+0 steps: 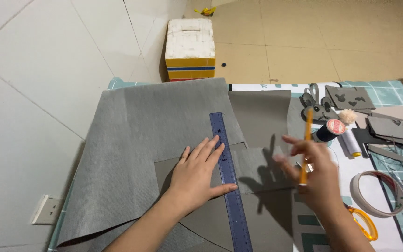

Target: Measuring and marking a grey leather sheet with a ruler and pencil to prepare for cutting.

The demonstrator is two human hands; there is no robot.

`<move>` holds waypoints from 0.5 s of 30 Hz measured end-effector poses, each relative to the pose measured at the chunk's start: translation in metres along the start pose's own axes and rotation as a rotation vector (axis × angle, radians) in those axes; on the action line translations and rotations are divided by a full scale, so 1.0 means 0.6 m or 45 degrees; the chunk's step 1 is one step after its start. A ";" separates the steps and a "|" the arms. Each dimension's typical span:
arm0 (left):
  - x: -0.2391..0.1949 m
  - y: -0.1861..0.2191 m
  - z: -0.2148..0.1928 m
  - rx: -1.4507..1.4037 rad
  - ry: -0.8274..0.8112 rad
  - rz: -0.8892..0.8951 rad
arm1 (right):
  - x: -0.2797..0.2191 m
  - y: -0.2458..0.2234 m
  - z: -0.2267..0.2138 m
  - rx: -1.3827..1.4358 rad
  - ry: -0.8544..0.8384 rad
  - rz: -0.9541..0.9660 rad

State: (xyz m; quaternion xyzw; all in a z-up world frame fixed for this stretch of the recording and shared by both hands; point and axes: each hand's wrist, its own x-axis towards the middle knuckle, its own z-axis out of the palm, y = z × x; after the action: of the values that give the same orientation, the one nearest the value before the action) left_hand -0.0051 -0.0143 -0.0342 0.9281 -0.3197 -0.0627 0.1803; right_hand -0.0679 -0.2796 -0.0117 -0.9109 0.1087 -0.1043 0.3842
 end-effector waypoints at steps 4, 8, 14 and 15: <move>0.001 0.001 -0.001 0.008 0.026 0.003 | 0.008 0.016 -0.029 0.462 0.399 -0.179; 0.003 0.000 0.000 0.016 -0.003 -0.009 | 0.025 -0.027 -0.049 1.369 0.396 0.238; 0.003 0.003 -0.004 0.025 -0.034 -0.025 | 0.093 -0.030 0.022 1.899 -0.011 0.520; 0.002 0.004 -0.005 0.027 -0.035 -0.026 | 0.086 -0.045 0.047 1.902 -0.012 0.520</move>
State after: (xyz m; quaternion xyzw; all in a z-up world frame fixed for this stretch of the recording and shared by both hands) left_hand -0.0046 -0.0159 -0.0307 0.9322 -0.3132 -0.0738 0.1654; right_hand -0.0076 -0.2567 -0.0060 -0.3725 0.1738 -0.0733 0.9087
